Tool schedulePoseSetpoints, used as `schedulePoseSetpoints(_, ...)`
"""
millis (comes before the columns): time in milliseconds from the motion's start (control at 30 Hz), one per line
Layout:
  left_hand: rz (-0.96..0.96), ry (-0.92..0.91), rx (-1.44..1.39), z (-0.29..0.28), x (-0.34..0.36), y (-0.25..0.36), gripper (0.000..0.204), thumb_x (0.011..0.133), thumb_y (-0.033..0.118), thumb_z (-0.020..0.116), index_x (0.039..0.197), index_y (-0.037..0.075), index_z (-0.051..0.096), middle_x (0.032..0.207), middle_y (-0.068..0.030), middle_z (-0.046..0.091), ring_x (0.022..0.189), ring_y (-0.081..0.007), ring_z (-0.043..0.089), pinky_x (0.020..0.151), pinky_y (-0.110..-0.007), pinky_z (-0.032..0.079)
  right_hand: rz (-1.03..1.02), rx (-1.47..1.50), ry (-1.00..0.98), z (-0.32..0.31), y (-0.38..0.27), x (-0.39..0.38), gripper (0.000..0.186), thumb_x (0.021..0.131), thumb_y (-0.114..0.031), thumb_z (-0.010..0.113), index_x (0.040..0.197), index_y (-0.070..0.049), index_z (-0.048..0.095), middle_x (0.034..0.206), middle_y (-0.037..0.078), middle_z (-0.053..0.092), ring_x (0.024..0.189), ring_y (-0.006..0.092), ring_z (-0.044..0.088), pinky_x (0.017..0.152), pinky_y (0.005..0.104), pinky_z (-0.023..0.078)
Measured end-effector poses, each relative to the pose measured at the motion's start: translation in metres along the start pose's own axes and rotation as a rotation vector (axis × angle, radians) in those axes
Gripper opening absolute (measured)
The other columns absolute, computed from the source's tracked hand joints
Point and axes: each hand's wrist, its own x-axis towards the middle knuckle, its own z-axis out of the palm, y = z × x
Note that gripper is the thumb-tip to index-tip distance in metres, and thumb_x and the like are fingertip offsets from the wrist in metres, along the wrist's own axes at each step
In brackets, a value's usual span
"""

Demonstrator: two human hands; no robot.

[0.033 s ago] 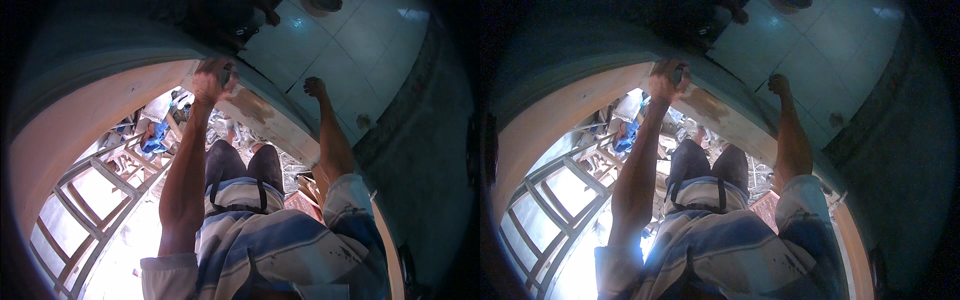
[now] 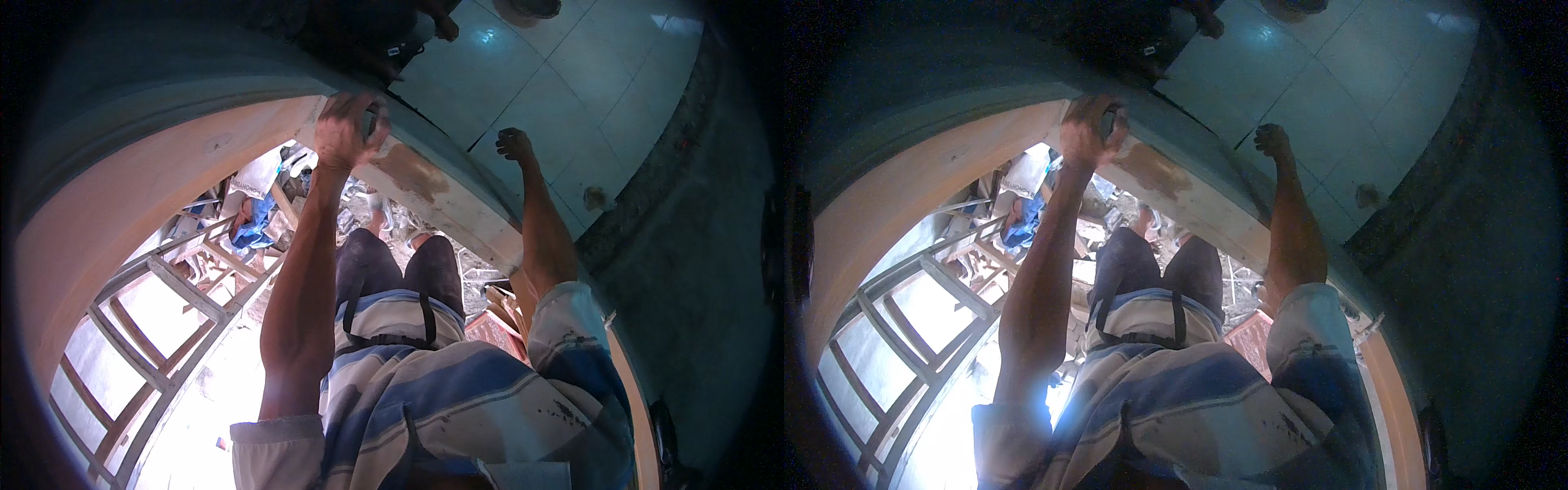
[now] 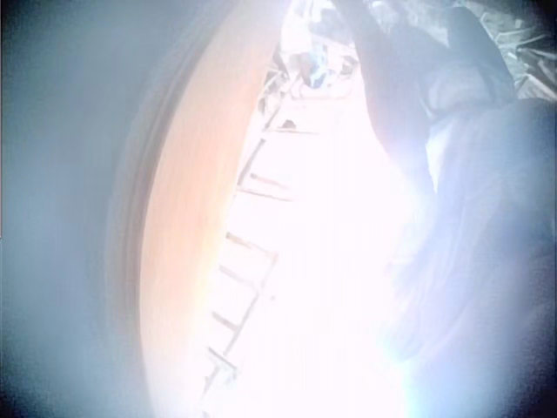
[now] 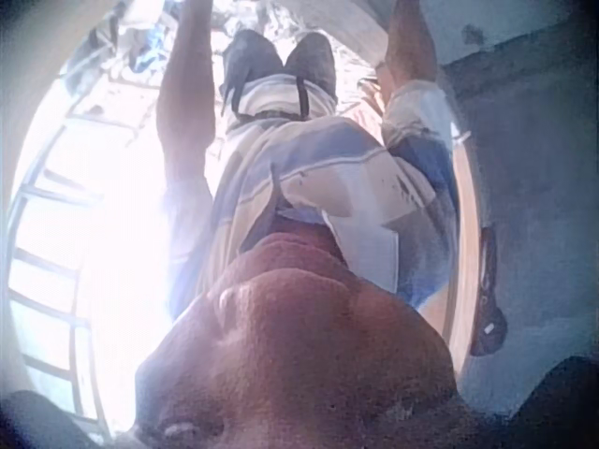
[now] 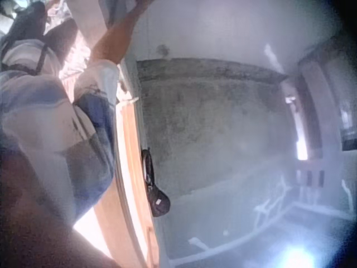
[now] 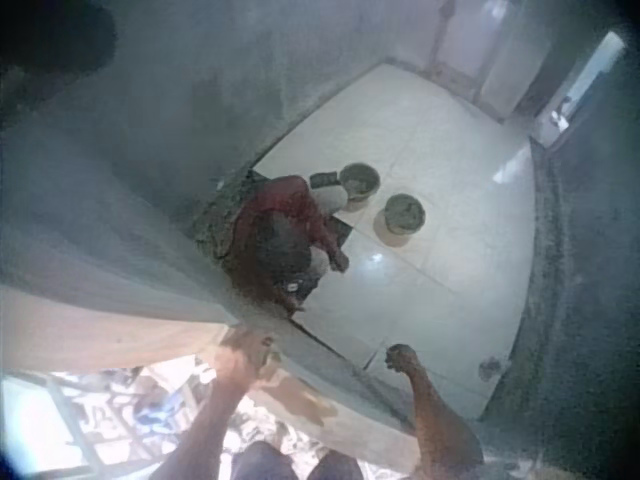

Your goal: The person picks up a tile, places it on a stack, uses a measuring tape and a marker to draw a cut line, and then uses an angle grinder to smooth the edges.

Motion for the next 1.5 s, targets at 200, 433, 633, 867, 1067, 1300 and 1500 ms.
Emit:
schedulePoseSetpoints(200, 0.007, -0.009, -0.019, 0.003, 0.005, 0.004, 0.027, 0.085, 0.025, 0.073, 0.108, 0.01, 0.074, 0.091, -0.0095, 0.075, 0.088, -0.0317, 0.071, 0.087, -0.044, 0.058, 0.016, 0.012, -0.05, 0.003, 0.05, 0.014, 0.044, 0.104, -0.024, 0.074, 0.141, -0.003, 0.063, 0.099, 0.013, 0.08, 0.072, 0.0224, 0.074, 0.058, 0.0385, 0.054)
schedulePoseSetpoints(433, 0.006, 0.01, -0.017, 0.0, 0.002, -0.001, 0.028, 0.086, 0.023, 0.074, 0.111, 0.012, 0.076, 0.095, -0.0087, 0.076, 0.091, -0.0315, 0.073, 0.085, -0.044, 0.059, 0.032, 0.02, -0.119, 0.026, 0.051, 0.013, 0.058, 0.105, -0.035, 0.073, 0.154, -0.01, 0.053, 0.111, 0.015, 0.079, 0.085, 0.0265, 0.076, 0.072, 0.0447, 0.058)
schedulePoseSetpoints(633, -0.004, -0.008, -0.023, 0.004, 0.005, 0.002, 0.022, 0.087, 0.022, 0.075, 0.106, 0.012, 0.077, 0.095, -0.0083, 0.077, 0.091, -0.0311, 0.073, 0.084, -0.043, 0.059, 0.077, 0.057, -0.096, 0.017, 0.048, 0.001, 0.055, 0.106, -0.033, 0.072, 0.152, -0.009, 0.055, 0.111, 0.015, 0.079, 0.084, 0.0272, 0.076, 0.073, 0.045, 0.058)
schedulePoseSetpoints(867, -0.008, -0.02, -0.032, 0.003, 0.01, 0.011, 0.018, 0.092, 0.023, 0.072, 0.104, 0.01, 0.077, 0.093, -0.0094, 0.076, 0.087, -0.0316, 0.073, 0.082, -0.043, 0.059, 0.177, 0.058, -0.06, 0.003, 0.051, -0.001, 0.049, 0.109, -0.034, 0.065, 0.149, -0.009, 0.057, 0.112, 0.017, 0.078, 0.087, 0.0294, 0.076, 0.076, 0.0507, 0.057)
schedulePoseSetpoints(1067, 0.0, -0.026, 0.014, -0.003, 0.005, 0.005, 0.02, 0.095, 0.024, 0.069, 0.106, 0.009, 0.077, 0.094, -0.0125, 0.076, 0.088, -0.0338, 0.073, 0.082, -0.044, 0.058, 0.164, 0.041, -0.081, 0.022, 0.028, -0.011, 0.047, 0.11, -0.035, 0.064, 0.148, -0.009, 0.058, 0.115, 0.016, 0.078, 0.087, 0.0291, 0.076, 0.078, 0.0511, 0.057)
schedulePoseSetpoints(1300, 0.014, 0.004, -0.027, 0.001, 0.007, 0.007, 0.016, 0.09, 0.022, 0.072, 0.101, 0.011, 0.076, 0.091, -0.0092, 0.076, 0.087, -0.0322, 0.072, 0.082, -0.044, 0.058, 0.141, 0.004, -0.093, 0.016, 0.026, -0.014, 0.046, 0.11, -0.036, 0.064, 0.147, -0.009, 0.059, 0.116, 0.015, 0.079, 0.086, 0.0274, 0.076, 0.075, 0.0481, 0.058)
schedulePoseSetpoints(1500, 0.017, 0.003, -0.008, -0.001, 0.006, 0.003, 0.015, 0.089, 0.023, 0.074, 0.099, 0.012, 0.076, 0.089, -0.008, 0.074, 0.086, -0.0316, 0.071, 0.081, -0.043, 0.058, 0.137, -0.024, -0.042, 0.025, 0.017, -0.019, 0.033, 0.11, -0.033, 0.061, 0.131, -0.009, 0.066, 0.109, 0.01, 0.08, 0.084, 0.0245, 0.078, 0.07, 0.0461, 0.061)
